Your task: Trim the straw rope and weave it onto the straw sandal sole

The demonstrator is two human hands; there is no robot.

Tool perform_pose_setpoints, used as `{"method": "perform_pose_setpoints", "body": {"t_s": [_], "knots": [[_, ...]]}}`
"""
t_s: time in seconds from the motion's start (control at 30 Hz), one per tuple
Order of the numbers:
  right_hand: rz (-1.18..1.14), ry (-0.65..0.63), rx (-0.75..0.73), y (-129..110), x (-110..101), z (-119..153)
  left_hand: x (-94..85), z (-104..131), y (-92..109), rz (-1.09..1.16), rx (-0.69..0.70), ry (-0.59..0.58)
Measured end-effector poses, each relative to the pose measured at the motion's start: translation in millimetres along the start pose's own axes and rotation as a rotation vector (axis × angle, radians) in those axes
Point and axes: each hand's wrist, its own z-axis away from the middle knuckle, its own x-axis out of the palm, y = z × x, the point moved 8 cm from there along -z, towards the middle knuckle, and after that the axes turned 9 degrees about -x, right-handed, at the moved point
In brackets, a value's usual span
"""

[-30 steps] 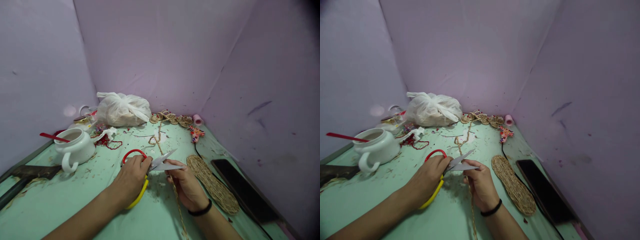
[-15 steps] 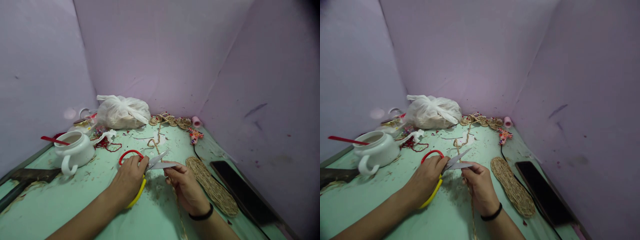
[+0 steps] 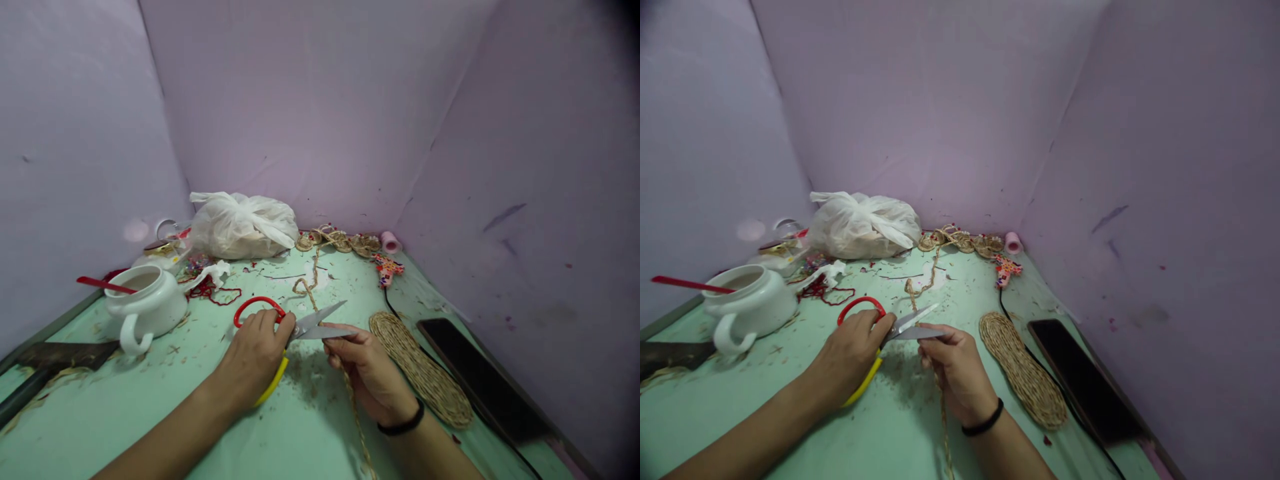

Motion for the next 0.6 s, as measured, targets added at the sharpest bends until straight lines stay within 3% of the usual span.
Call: {"method": "perform_pose_setpoints", "body": {"t_s": [0.4,0.6], "knots": [[-0.027,-0.051,-0.010,-6,1,-4,12.0,0,-2,0.133,-0.015,-0.197],[-0.019,-0.073,-0.039,-6,2,-3,13.9,0,-3,0.149,-0.014,-0.218]]}}
